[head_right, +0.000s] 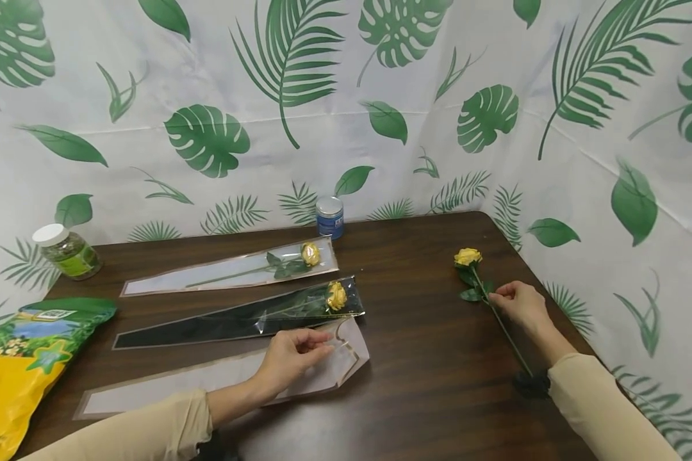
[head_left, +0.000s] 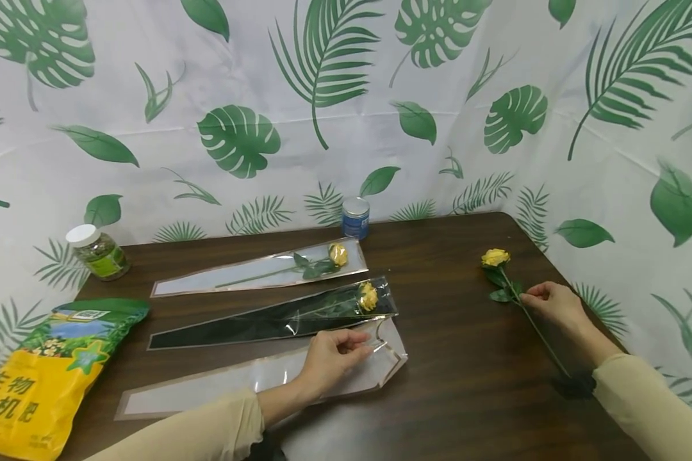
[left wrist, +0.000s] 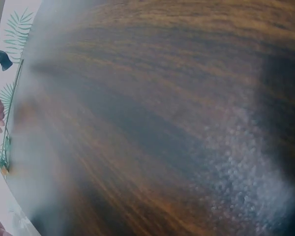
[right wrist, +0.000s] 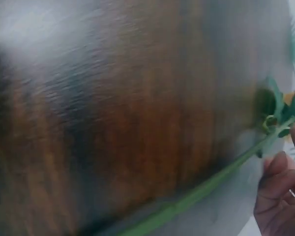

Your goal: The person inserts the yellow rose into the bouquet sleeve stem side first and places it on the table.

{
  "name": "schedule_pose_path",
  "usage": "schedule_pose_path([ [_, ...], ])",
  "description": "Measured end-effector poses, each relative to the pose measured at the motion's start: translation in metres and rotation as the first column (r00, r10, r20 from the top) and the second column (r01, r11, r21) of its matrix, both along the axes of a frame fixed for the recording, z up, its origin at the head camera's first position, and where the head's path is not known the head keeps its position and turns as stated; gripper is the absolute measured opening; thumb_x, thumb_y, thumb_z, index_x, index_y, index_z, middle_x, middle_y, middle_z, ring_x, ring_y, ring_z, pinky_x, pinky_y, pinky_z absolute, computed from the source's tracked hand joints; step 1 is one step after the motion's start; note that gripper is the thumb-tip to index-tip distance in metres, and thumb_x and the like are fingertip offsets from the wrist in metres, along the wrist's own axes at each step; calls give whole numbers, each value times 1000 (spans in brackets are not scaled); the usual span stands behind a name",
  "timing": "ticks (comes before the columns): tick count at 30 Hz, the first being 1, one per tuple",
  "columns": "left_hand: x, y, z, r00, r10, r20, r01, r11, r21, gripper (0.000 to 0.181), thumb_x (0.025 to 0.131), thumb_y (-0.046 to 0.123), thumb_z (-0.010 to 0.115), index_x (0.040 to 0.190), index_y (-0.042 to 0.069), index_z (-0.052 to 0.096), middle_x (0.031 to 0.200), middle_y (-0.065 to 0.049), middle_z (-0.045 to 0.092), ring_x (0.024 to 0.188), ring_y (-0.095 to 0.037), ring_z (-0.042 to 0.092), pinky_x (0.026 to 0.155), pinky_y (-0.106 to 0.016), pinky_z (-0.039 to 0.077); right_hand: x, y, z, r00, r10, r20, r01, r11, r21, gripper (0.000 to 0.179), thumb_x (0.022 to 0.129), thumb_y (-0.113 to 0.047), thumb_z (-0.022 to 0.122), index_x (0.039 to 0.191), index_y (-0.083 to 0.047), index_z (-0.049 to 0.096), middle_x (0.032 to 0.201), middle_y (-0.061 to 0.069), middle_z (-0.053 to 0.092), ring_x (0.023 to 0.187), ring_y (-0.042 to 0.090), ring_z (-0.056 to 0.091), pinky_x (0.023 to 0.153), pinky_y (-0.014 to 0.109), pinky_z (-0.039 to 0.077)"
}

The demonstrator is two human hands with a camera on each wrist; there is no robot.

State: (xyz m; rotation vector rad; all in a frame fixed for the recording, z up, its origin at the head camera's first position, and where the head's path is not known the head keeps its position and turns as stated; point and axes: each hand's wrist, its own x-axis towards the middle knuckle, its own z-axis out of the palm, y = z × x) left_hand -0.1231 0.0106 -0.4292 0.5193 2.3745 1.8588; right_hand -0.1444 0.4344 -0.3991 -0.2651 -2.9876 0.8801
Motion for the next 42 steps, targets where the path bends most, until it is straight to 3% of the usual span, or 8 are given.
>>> schedule_pose_path([
  [5, 0, 1, 0, 1000, -15, 8, 15, 1000, -2, 21, 76, 9, 76, 94, -2, 72, 80, -15, 71, 60, 3, 53, 52, -12, 42, -5, 1, -7, 990, 49, 136, -40, 997, -71, 39, 92, -25, 59, 100, 13, 57, 69, 3, 62, 59, 12, 57, 53, 29, 49],
  [7, 1, 1, 0, 1000, -25, 18, 25, 1000, 8, 22, 76, 10, 76, 95, -2, 72, 80, -15, 71, 59, 3, 53, 51, -12, 42, -7, -1, -8, 981, 64, 185, -29, 982, -189, 33, 93, -18, 57, 100, 15, 57, 68, -1, 62, 56, 9, 58, 52, 26, 50],
  [9, 1, 1, 1, 999, -29, 27, 29, 999, 20, 22, 77, 10, 76, 95, -2, 72, 80, -15, 71, 59, 2, 53, 50, -13, 42, -10, -5, -10, 969, 74, 237, 13, 938, -345, 28, 95, -13, 54, 102, 14, 56, 70, -3, 64, 57, 6, 60, 53, 23, 52],
  [12, 2, 1, 1, 999, -24, 39, 23, 999, 35, 22, 77, 10, 76, 96, -1, 72, 80, -15, 71, 59, 1, 53, 48, -13, 42, -12, -15, -11, 955, 94, 283, 87, 819, -567, 20, 96, -11, 51, 100, 7, 56, 74, -4, 65, 60, 3, 61, 57, 19, 52],
  [19, 0, 0, 1, 999, 1, 35, -2, 1000, 30, 22, 77, 10, 76, 95, -1, 72, 78, -14, 71, 57, 1, 51, 46, -13, 41, -13, -61, 1, 976, 90, 198, 137, 453, -881, 6, 95, -11, 55, 89, -10, 58, 78, -2, 68, 65, 5, 65, 60, 18, 53],
  [23, -1, 1, 2, 999, 2, 34, -3, 1000, 26, 22, 77, 10, 76, 95, 0, 73, 81, -14, 72, 58, 1, 52, 47, -13, 41, -16, -87, 16, 993, 74, 92, 65, 312, -948, 5, 94, -11, 55, 90, -9, 54, 82, 0, 70, 67, 6, 66, 60, 18, 53],
  [36, -5, 2, 2, 1000, 27, -11, -27, 999, -47, 19, 76, 9, 76, 93, 1, 73, 72, -11, 68, 58, 2, 50, 50, -11, 40, -13, -112, 50, 988, -118, -100, -86, 119, -989, 9, 90, -6, 59, 91, -7, 51, 79, 6, 71, 65, 12, 67, 61, 21, 54],
  [42, -7, 6, 4, 999, 23, -31, -25, 998, -62, 20, 78, 11, 76, 95, 2, 73, 74, -9, 70, 60, 3, 51, 51, -13, 41, -4, -138, 38, 980, -163, -113, -91, 139, -986, 12, 89, -7, 62, 90, -6, 50, 79, 5, 71, 67, 11, 68, 63, 21, 54],
])
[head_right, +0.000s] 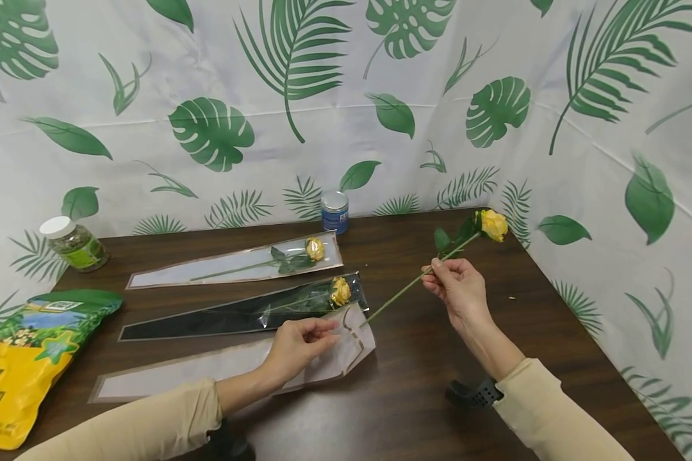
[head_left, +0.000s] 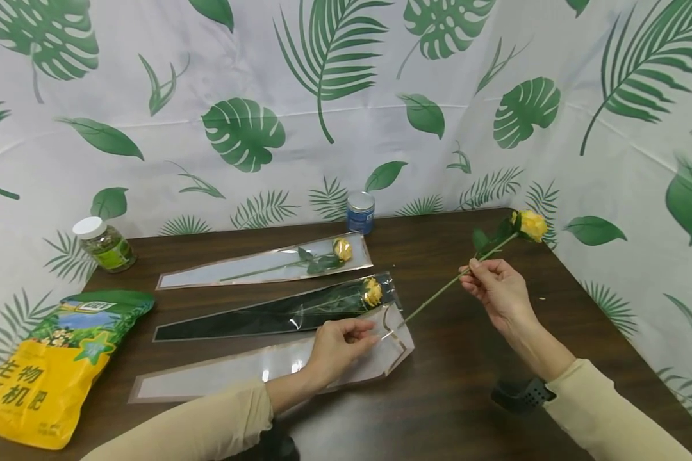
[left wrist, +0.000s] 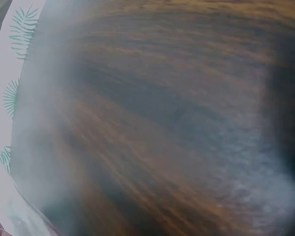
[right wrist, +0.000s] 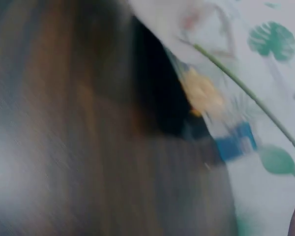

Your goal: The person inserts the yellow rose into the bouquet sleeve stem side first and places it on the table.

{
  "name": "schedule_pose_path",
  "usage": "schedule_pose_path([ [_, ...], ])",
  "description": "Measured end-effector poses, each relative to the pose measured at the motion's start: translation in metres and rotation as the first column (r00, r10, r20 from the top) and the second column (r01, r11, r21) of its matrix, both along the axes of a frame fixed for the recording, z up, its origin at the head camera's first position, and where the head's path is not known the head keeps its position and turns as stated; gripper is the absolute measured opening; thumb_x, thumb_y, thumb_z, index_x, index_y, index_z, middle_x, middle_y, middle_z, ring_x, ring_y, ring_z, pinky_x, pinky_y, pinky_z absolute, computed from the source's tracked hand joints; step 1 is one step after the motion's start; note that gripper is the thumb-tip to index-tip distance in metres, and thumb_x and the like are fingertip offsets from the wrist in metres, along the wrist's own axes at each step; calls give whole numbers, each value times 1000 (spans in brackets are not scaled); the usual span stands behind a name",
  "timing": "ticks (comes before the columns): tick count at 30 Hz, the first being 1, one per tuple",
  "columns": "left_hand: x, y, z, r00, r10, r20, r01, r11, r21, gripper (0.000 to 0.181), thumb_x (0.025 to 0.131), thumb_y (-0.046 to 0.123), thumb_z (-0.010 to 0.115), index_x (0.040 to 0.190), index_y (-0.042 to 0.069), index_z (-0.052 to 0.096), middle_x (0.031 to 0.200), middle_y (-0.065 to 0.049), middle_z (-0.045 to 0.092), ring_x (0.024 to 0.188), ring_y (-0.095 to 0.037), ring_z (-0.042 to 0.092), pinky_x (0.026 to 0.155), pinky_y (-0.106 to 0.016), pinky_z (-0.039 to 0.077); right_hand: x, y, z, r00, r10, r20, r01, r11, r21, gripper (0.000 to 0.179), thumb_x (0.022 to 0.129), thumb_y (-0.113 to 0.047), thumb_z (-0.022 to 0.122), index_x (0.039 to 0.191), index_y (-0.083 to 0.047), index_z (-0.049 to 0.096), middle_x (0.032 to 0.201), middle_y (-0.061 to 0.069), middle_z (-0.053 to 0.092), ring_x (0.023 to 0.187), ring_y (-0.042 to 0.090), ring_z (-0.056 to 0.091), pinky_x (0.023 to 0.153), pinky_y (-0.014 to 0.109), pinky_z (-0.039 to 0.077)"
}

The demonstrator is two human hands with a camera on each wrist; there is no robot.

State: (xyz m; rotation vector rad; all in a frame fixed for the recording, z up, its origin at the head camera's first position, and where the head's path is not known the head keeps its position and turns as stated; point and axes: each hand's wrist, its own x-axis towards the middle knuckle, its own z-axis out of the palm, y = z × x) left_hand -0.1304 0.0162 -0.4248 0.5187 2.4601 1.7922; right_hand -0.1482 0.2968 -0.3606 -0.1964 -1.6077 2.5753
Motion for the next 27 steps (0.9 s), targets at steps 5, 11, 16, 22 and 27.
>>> schedule_pose_path([
  [5, -1, 4, 4, 1000, -4, -16, 4, 1000, 19, 20, 78, 11, 75, 95, 2, 74, 77, -10, 71, 62, 3, 53, 54, -13, 43, 8, -24, -15, 999, -37, -25, 38, 998, 46, 11, 90, -6, 60, 88, -6, 49, 77, 3, 72, 65, 9, 68, 62, 19, 54],
  [11, -3, 9, 7, 1000, 12, 0, -12, 998, 56, 22, 78, 11, 75, 97, 2, 73, 78, -11, 72, 65, 1, 57, 57, -13, 45, 16, -48, -25, 999, -37, -5, 37, 994, 106, 15, 91, -4, 59, 95, -4, 45, 76, -1, 71, 64, 6, 66, 61, 17, 53],
  [16, -4, 11, 9, 1000, 22, 15, -23, 996, 87, 24, 77, 12, 76, 97, 0, 73, 81, -13, 72, 69, -7, 63, 58, -13, 46, 19, -57, -25, 997, 2, 80, -6, 999, 45, 15, 93, -8, 57, 102, -5, 46, 77, -2, 69, 65, 4, 65, 63, 15, 52],
  [22, -4, 10, 10, 999, 30, 23, -32, 995, 93, 25, 76, 12, 76, 98, 0, 73, 82, -14, 72, 71, -13, 65, 59, -13, 46, 22, -58, -23, 987, 64, 150, -54, 996, -74, 7, 93, -13, 57, 94, -15, 64, 79, -4, 70, 68, 3, 65, 65, 15, 52],
  [27, -4, 10, 11, 999, 28, 33, -31, 994, 106, 25, 76, 11, 76, 98, -1, 72, 83, -14, 72, 73, -14, 66, 60, -13, 46, 23, -60, -23, 992, 46, 118, -39, 997, -62, 9, 92, -12, 59, 86, -16, 64, 78, -3, 71, 66, 4, 65, 64, 16, 52],
])
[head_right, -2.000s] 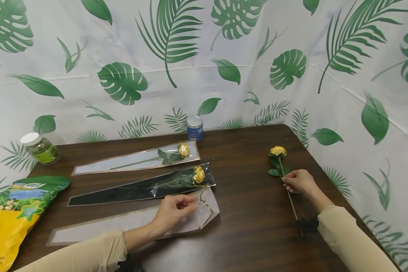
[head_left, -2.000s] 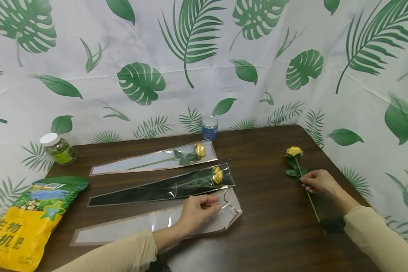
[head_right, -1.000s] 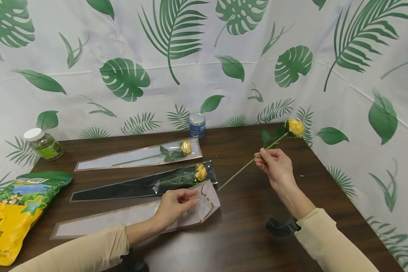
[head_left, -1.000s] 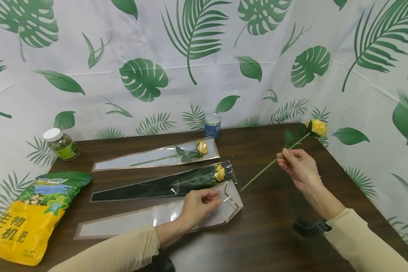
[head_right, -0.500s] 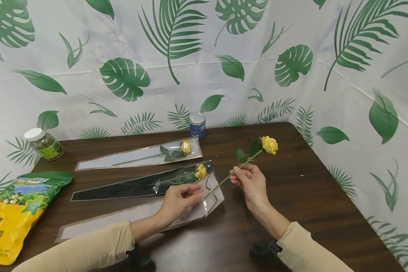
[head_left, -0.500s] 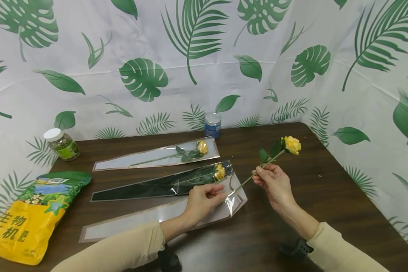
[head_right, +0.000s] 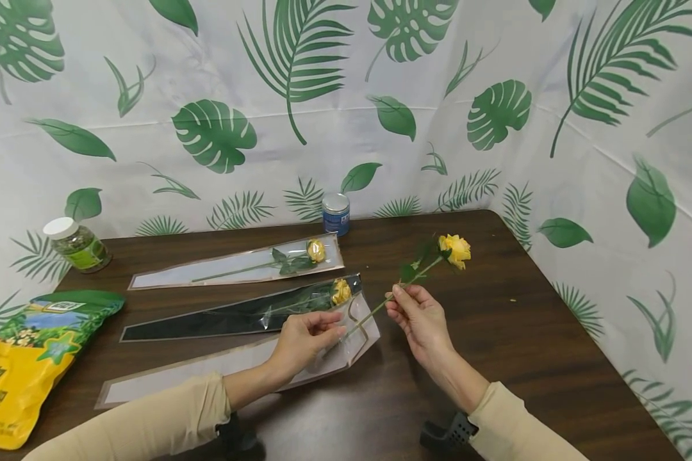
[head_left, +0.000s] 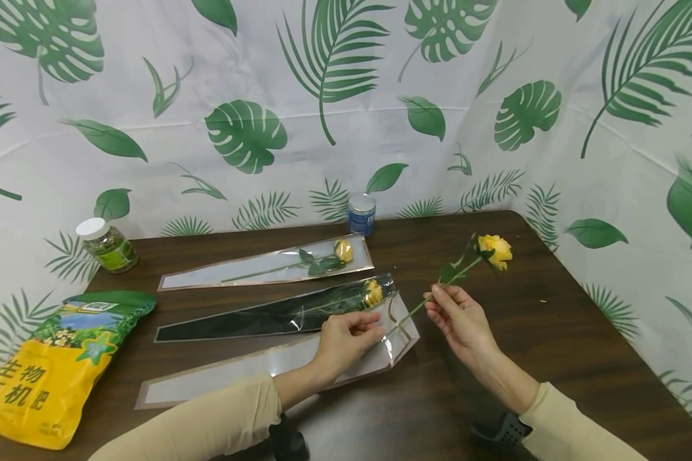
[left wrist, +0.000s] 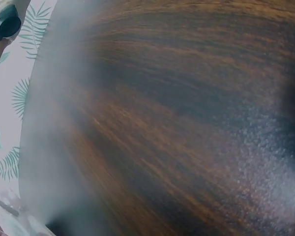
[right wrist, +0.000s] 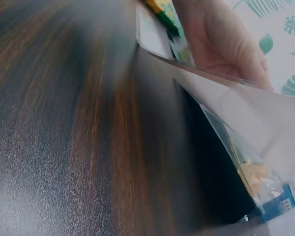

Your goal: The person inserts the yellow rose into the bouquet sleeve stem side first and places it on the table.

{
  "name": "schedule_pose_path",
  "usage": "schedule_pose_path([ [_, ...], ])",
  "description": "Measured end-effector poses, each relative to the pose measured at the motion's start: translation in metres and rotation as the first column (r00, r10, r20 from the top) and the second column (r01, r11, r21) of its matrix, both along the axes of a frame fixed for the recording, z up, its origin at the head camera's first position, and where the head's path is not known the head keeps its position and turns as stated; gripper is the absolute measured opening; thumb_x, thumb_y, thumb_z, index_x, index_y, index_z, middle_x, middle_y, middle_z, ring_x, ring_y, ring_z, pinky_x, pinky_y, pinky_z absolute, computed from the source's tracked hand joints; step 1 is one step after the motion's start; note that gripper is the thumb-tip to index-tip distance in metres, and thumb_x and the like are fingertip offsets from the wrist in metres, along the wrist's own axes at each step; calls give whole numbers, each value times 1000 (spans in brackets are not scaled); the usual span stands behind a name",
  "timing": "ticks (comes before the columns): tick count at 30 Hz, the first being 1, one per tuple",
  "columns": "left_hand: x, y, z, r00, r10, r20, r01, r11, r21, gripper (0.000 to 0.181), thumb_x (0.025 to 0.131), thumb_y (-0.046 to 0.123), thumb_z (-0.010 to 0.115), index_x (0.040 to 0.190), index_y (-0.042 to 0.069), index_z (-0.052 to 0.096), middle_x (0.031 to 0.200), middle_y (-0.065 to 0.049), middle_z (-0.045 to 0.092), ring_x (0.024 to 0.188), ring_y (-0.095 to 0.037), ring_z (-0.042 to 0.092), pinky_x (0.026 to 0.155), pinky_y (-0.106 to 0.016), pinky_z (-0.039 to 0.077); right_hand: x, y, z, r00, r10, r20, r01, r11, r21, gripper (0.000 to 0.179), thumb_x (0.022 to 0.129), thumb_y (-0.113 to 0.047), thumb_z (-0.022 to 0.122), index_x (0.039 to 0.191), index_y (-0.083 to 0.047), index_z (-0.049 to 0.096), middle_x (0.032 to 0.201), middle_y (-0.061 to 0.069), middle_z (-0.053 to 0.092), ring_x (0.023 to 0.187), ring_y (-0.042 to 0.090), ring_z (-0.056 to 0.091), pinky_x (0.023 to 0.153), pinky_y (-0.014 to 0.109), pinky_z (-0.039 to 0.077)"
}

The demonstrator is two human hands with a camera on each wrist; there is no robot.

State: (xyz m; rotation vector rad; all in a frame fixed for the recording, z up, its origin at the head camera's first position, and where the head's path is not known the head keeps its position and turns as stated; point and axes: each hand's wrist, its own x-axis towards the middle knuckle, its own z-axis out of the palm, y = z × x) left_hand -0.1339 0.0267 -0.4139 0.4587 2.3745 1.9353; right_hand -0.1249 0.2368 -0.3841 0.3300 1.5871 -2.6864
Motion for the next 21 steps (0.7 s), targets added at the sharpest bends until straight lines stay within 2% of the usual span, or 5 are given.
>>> schedule_pose_path([
  [7, 0, 3, 1, 1000, 5, 21, -6, 1000, 20, 26, 77, 14, 76, 99, 1, 73, 83, -14, 72, 73, -12, 65, 61, -12, 47, 1, -6, 0, 998, -52, -21, 53, 994, 95, 16, 91, -8, 60, 77, -16, 59, 76, -5, 71, 64, 2, 64, 57, 14, 50],
  [11, 1, 2, 2, 1000, 2, 25, -3, 999, 40, 26, 77, 13, 76, 100, 0, 72, 82, -14, 72, 72, -11, 64, 60, -12, 46, 2, -8, 2, 1000, -29, 1, 29, 998, 49, 16, 92, -6, 58, 79, -15, 58, 78, -4, 71, 66, 2, 64, 59, 13, 50],
  [16, 1, 2, 2, 1000, 3, 13, -4, 1000, 30, 26, 77, 12, 76, 99, -1, 72, 82, -14, 72, 72, -11, 63, 60, -12, 46, 2, -7, 3, 999, 25, 25, -24, 999, -28, 10, 93, -8, 56, 91, -14, 65, 79, -3, 69, 68, 3, 63, 65, 13, 51],
  [21, -1, 2, 1, 1000, 10, -3, -10, 1000, 5, 25, 77, 12, 76, 98, -1, 73, 81, -14, 72, 72, -12, 64, 61, -12, 46, 2, -7, 3, 999, 45, -14, -46, 995, -88, 13, 94, -8, 55, 93, -13, 67, 80, -2, 69, 68, 4, 64, 65, 14, 51],
])
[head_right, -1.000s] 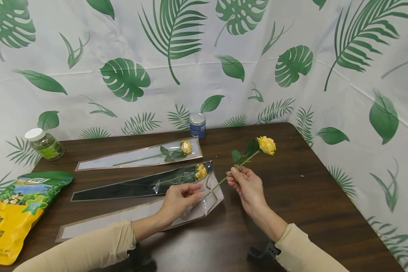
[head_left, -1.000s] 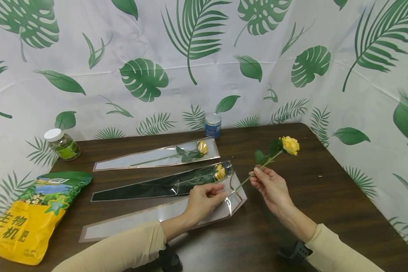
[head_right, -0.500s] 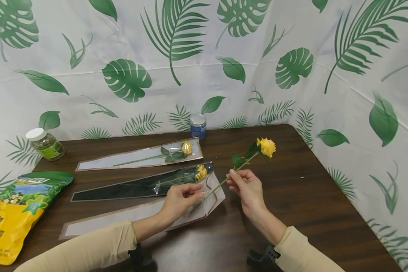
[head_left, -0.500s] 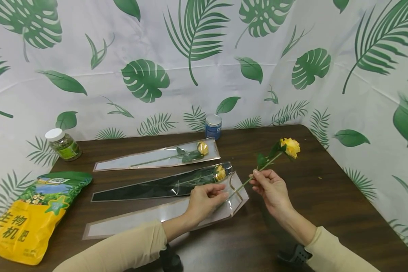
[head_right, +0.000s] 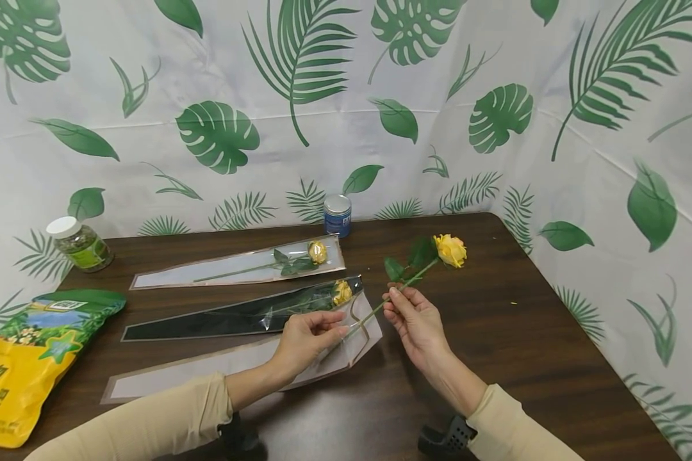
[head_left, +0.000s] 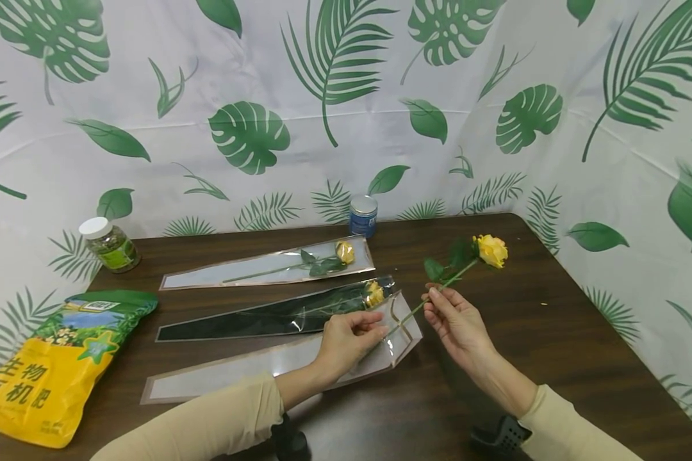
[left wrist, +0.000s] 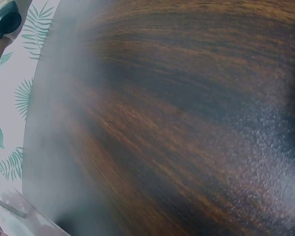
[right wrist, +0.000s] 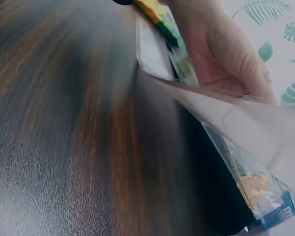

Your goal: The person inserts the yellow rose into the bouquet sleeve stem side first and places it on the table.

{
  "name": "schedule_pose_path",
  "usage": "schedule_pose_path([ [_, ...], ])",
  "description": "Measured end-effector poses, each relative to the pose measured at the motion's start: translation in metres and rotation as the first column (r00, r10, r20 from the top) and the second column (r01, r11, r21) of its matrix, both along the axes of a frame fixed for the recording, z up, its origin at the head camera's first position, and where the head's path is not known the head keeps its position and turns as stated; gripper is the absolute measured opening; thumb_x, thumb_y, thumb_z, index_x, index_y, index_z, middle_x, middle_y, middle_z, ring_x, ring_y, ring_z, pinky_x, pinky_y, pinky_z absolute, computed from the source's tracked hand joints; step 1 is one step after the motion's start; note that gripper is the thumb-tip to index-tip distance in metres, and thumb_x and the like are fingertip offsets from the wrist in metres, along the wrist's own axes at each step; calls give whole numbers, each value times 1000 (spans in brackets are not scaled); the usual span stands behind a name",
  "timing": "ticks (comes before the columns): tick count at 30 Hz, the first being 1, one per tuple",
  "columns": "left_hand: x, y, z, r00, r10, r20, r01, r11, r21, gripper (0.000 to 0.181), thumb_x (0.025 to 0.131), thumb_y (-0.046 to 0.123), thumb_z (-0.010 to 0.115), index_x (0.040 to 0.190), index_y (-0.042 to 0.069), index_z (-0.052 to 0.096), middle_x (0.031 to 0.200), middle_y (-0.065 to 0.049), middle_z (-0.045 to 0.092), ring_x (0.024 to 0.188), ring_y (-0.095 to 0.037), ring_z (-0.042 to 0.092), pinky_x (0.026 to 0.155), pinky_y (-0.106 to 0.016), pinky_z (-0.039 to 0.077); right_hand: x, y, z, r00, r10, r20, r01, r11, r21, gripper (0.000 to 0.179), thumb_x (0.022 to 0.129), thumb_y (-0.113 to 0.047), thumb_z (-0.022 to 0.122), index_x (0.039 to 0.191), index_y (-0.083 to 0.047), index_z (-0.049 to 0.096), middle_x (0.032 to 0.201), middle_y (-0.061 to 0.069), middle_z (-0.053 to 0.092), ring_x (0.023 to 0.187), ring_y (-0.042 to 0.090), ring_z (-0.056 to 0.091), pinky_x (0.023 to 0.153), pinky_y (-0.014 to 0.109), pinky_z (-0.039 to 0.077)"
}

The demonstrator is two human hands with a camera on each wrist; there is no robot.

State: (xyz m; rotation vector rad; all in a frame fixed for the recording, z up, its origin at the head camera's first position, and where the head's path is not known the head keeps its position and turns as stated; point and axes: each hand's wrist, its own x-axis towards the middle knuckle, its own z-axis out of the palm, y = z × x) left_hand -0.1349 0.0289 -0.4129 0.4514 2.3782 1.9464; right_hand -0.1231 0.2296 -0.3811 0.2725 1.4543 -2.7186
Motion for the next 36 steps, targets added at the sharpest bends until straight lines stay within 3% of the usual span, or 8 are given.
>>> schedule_pose_path([
  [3, 0, 0, 0, 1000, 3, -9, -3, 1000, -8, 25, 77, 12, 76, 98, -1, 73, 81, -14, 72, 72, -11, 64, 60, -12, 46, 0, 0, -1, 999, -15, -30, 16, 999, 28, 11, 93, -8, 56, 89, -12, 66, 79, -2, 69, 68, 4, 65, 64, 15, 52],
  [6, -1, 0, 1, 1000, 5, -14, -5, 1000, -6, 25, 77, 13, 76, 98, 0, 73, 81, -13, 72, 71, -11, 64, 60, -13, 47, 0, -2, -2, 998, -63, -18, 66, 983, 173, 14, 92, -10, 60, 80, -16, 62, 76, -6, 69, 66, 3, 64, 61, 15, 50],
  [10, 0, 2, 5, 1000, 4, 0, -4, 1000, 15, 24, 79, 14, 75, 99, 1, 72, 82, -13, 72, 71, -6, 62, 62, -14, 48, 0, -9, -5, 990, -136, 25, 114, 904, 412, 21, 89, -12, 64, 72, -21, 56, 68, -14, 66, 64, 1, 57, 60, 18, 42],
  [13, 0, 5, 8, 1000, 2, -1, -2, 999, 32, 24, 79, 14, 75, 99, 1, 72, 82, -12, 72, 69, -1, 60, 62, -14, 48, 1, -14, -9, 987, -160, 33, 125, 869, 479, 23, 88, -10, 65, 70, -21, 55, 65, -14, 62, 63, 2, 52, 61, 19, 40],
  [20, 0, 6, 6, 1000, 2, -17, -1, 1000, 28, 23, 79, 13, 75, 98, 1, 73, 79, -12, 71, 65, 2, 56, 59, -13, 46, 0, -17, -15, 989, -139, -41, 143, 893, 427, 20, 89, -1, 61, 92, -13, 45, 71, -12, 62, 65, 1, 53, 62, 17, 43],
  [27, 0, 5, 4, 1000, 5, 2, -5, 998, 62, 25, 78, 12, 75, 99, -1, 72, 81, -15, 71, 69, -6, 61, 60, -13, 46, 0, -10, -18, 981, -114, -158, 174, 876, 450, 17, 99, -21, 48, 112, -12, 43, 82, -8, 70, 65, 6, 63, 61, 21, 50],
  [32, 0, 4, 5, 1000, 7, 11, -8, 998, 70, 25, 77, 11, 76, 99, -2, 72, 82, -15, 72, 71, -10, 63, 60, -13, 46, 0, -9, -16, 970, -175, -170, 231, 882, 411, 15, 100, -25, 42, 102, -15, 52, 81, -6, 62, 66, 6, 61, 59, 20, 49],
  [36, 0, 3, 3, 1000, 14, 7, -14, 999, 51, 24, 77, 12, 76, 98, -1, 72, 81, -15, 72, 71, -9, 63, 60, -12, 46, -4, -10, -14, 945, -290, -152, 325, 881, 344, 14, 97, -17, 51, 85, -17, 59, 73, -8, 57, 60, 4, 52, 56, 19, 45],
])
